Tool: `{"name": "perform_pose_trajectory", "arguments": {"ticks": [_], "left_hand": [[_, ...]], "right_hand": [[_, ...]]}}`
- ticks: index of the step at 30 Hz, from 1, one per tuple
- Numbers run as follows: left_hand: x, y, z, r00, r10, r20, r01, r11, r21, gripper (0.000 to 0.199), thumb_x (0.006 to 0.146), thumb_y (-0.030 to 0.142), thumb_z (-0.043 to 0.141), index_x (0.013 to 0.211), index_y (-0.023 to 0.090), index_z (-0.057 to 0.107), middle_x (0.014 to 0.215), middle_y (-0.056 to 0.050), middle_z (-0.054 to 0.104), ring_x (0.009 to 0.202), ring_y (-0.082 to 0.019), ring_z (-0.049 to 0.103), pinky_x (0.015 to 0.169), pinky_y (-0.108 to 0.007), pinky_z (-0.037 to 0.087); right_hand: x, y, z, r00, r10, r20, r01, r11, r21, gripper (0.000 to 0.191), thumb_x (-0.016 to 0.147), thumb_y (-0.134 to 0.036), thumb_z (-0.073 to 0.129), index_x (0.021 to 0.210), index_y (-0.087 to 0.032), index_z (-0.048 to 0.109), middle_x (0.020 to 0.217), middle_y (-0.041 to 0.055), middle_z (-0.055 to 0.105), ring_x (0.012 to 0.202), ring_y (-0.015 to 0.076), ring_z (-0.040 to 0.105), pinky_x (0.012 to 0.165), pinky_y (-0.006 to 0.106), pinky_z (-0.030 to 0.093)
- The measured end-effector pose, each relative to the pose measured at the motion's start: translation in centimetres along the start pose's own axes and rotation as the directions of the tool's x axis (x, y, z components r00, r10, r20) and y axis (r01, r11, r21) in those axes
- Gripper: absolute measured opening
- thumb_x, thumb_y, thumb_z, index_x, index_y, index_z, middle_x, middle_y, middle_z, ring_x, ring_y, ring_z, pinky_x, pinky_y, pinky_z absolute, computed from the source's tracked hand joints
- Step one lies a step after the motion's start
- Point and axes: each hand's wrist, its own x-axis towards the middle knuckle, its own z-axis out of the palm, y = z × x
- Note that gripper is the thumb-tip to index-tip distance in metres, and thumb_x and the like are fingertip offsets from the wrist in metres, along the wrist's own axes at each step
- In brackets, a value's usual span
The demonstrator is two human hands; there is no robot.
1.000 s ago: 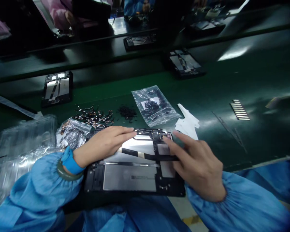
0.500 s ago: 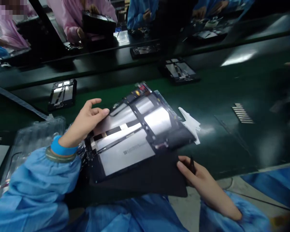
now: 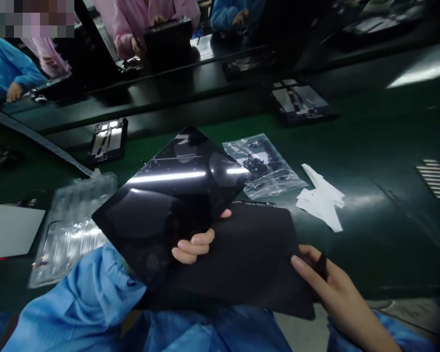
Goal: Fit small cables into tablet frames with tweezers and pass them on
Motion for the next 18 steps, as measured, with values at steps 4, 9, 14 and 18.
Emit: {"name": "perform_pose_trajectory", "arguments": {"ticks": [4,9,14,18], "left_hand": [[0.19,0.04,-0.31,0.967,-0.034,0.254,0.104,0.957,-0.271,0.063,0.096,0.033,-0.008,0.044,0.019,0.024,0.029,0.001,0.036,0.026,-0.011,0.042,0.036,-0.026,0.044],[0.33,-0.17,-0.36,0.947,-0.039,0.318,0.171,0.901,-0.399,0.064,0.095,0.038,-0.005,0.042,0.020,0.026,0.029,-0.001,0.033,0.028,-0.013,0.038,0.042,-0.033,0.045],[0.16,-0.68,0.03,0.986,-0.035,0.161,0.075,0.966,-0.248,0.067,0.096,0.042,-0.001,0.040,0.019,0.028,0.029,-0.001,0.038,0.033,-0.014,0.044,0.048,-0.033,0.045],[0.12,-0.94,0.35,0.955,-0.089,0.281,0.235,0.805,-0.545,0.068,0.094,0.052,0.003,0.040,0.021,0.030,0.030,-0.002,0.033,0.032,-0.016,0.037,0.047,-0.037,0.041]], "right_hand": [[0.11,0.34,0.17,1.000,0.016,-0.002,-0.016,0.998,0.057,0.047,0.068,-0.066,0.063,0.077,-0.020,0.068,0.070,0.0065,0.069,0.068,0.0230,0.067,0.058,0.028,0.057],[0.07,0.80,0.37,0.997,0.073,-0.002,-0.072,0.992,0.107,0.048,0.067,-0.067,0.065,0.078,-0.020,0.067,0.072,0.0071,0.068,0.071,0.0239,0.066,0.059,0.028,0.057],[0.08,0.69,0.45,0.995,0.103,-0.001,-0.101,0.985,0.142,0.045,0.066,-0.065,0.067,0.076,-0.021,0.064,0.072,0.0061,0.068,0.074,0.0247,0.067,0.060,0.028,0.056],[0.14,0.69,0.48,0.995,0.099,0.002,-0.099,0.985,0.143,0.045,0.066,-0.065,0.067,0.074,-0.021,0.062,0.073,0.0068,0.068,0.074,0.0251,0.067,0.060,0.028,0.056]]}}
